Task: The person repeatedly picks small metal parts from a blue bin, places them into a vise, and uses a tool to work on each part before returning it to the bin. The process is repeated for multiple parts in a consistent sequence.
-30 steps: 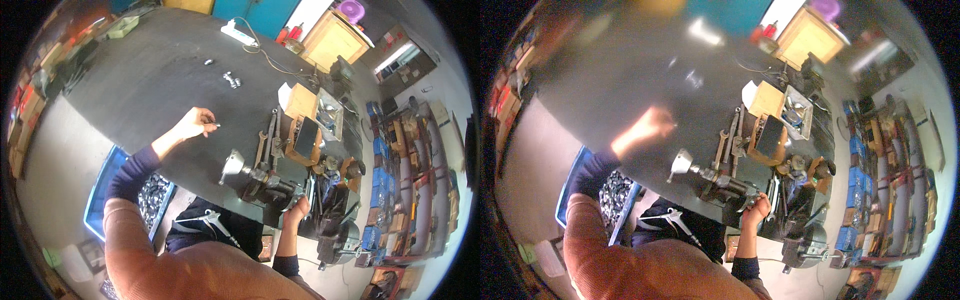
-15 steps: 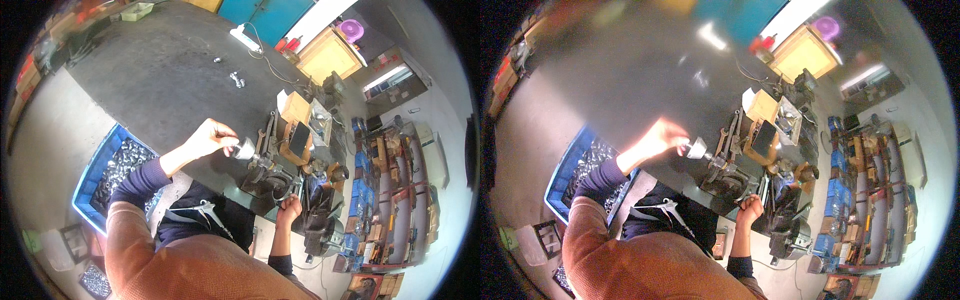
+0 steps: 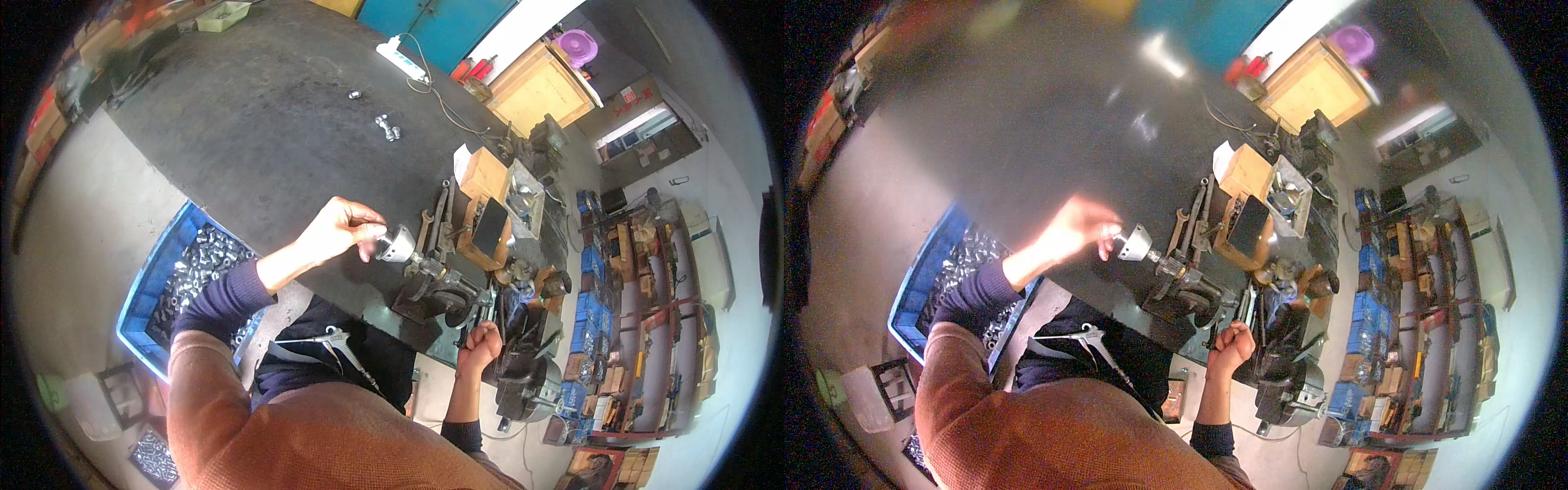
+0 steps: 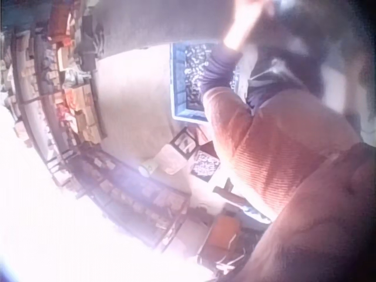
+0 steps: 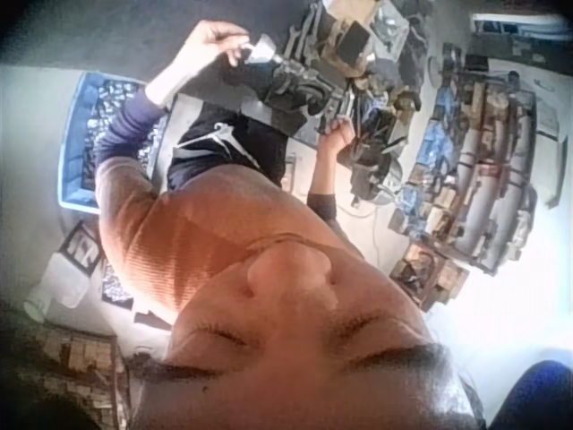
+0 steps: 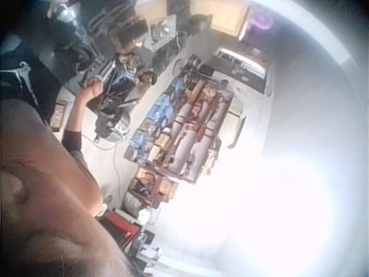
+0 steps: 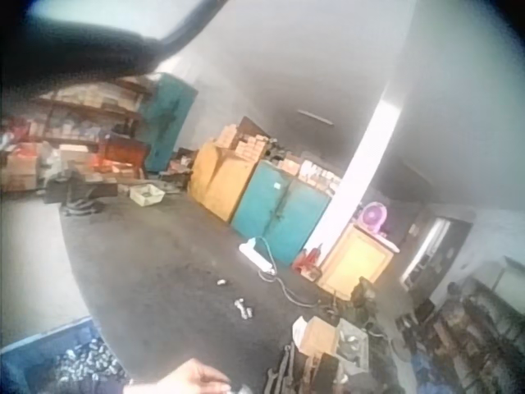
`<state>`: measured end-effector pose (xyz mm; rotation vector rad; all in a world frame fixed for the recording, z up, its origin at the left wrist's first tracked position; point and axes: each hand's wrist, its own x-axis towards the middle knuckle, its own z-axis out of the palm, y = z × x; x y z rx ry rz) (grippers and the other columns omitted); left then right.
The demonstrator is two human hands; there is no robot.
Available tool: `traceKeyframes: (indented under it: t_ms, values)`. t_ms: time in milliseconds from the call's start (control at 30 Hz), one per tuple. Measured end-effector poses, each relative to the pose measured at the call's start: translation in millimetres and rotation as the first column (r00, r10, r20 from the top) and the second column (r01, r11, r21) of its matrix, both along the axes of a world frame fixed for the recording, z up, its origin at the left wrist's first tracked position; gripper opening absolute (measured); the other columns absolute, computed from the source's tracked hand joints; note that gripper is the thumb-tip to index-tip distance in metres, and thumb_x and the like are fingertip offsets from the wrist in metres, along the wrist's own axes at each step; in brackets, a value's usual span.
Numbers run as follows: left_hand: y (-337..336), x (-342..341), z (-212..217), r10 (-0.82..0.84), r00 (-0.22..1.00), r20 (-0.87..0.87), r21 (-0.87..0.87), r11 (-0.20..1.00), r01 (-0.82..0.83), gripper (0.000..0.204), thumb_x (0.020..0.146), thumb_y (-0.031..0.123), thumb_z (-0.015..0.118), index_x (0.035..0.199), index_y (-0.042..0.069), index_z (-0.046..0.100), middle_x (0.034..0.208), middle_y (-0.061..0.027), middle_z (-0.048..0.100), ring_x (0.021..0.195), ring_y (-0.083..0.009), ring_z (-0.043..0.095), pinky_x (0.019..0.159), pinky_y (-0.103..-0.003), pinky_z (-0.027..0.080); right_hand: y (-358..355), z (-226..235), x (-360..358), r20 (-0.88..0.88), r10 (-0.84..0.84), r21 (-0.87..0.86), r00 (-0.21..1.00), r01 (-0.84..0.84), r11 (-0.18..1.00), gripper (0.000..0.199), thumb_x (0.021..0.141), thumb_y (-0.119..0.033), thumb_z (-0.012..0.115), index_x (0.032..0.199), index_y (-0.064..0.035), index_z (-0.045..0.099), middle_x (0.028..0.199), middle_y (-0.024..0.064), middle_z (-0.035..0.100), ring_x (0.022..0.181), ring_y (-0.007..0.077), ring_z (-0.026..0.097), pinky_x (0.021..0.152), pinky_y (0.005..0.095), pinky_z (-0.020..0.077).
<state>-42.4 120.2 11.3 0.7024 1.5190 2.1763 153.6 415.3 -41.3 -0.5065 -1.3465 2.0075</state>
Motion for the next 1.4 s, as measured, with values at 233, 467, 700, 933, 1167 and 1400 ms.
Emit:
traceKeyframes:
  t_ms: [233, 467, 700, 933, 1167, 1400]
  values:
    - [3, 0, -1, -0.009, 0.998, 0.063, -0.021, 1.0, 0.011, 0.015, 0.085, 0.008, 0.057, 0.09, -0.006, 0.061, 0.066, -0.0077, 0.06, 0.051, -0.011, 0.057, 0.047, -0.022, 0.047, -4, -6, -5, 0.054, -0.079, -0.02, 0.995, 0.08, 0.997, 0.017, 0.081, -0.015, 0.048, 0.074, -0.0011, 0.053, 0.052, -0.0017, 0.035, 0.043, 0.0062, 0.026, 0.038, 0.0212, 0.0186]
    - [-2, -8, -3, -0.137, 0.99, 0.013, 0.094, 0.986, 0.136, 0.014, 0.081, 0.0, 0.058, 0.094, -0.004, 0.061, 0.079, -0.0093, 0.062, 0.063, -0.0124, 0.06, 0.061, -0.024, 0.05, -2, 25, 1, -0.069, -0.001, 0.036, 0.998, 0.003, 0.999, 0.017, 0.083, -0.012, 0.046, 0.073, 0.0004, 0.052, 0.051, -0.0028, 0.031, 0.041, 0.0053, 0.024, 0.037, 0.0206, 0.0162]
    - [-5, -8, 1, -0.132, 0.977, -0.164, 0.013, 0.991, 0.136, 0.02, 0.077, -0.007, 0.059, 0.097, -0.003, 0.061, 0.082, -0.0086, 0.063, 0.071, -0.0123, 0.06, 0.069, -0.025, 0.05, 33, 64, -63, -0.118, 0.044, -0.05, 0.992, -0.05, 0.998, 0.015, 0.08, -0.012, 0.041, 0.074, -0.0038, 0.052, 0.051, -0.0032, 0.03, 0.044, 0.0061, 0.025, 0.036, 0.0209, 0.0157]
    - [2, -10, 4, -0.119, 0.972, -0.204, -0.005, 0.993, 0.121, 0.021, 0.076, -0.005, 0.062, 0.097, -0.002, 0.061, 0.081, -0.0081, 0.063, 0.072, -0.0118, 0.06, 0.071, -0.025, 0.049, 77, -46, -100, 0.089, -0.255, 0.198, 0.963, 0.233, 0.952, 0.016, 0.078, -0.014, 0.045, 0.076, -0.0011, 0.054, 0.054, 0.0003, 0.042, 0.04, 0.0095, 0.033, 0.036, 0.0228, 0.024]
    - [-5, -13, -3, -0.113, 0.975, -0.191, -0.057, 0.993, 0.104, 0.022, 0.075, -0.003, 0.064, 0.097, -0.002, 0.061, 0.08, -0.0073, 0.063, 0.073, -0.0115, 0.06, 0.07, -0.024, 0.05, 22, -40, -35, 0.216, -0.071, -0.214, 0.974, 0.118, 0.97, 0.015, 0.081, -0.017, 0.045, 0.072, -0.0067, 0.052, 0.06, -0.0011, 0.047, 0.045, 0.0053, 0.037, 0.036, 0.0198, 0.0215]
    - [5, -10, 2, -0.112, 0.994, -0.016, -0.061, 0.992, 0.111, 0.018, 0.082, 0.011, 0.061, 0.091, -0.005, 0.062, 0.068, -0.0073, 0.061, 0.056, -0.011, 0.058, 0.052, -0.022, 0.048, 67, -56, -85, 0.133, -0.163, 0.097, 0.978, 0.151, 0.984, 0.018, 0.077, -0.012, 0.048, 0.083, 0.0009, 0.058, 0.06, 0.0012, 0.049, 0.049, 0.0107, 0.043, 0.04, 0.0229, 0.0329]
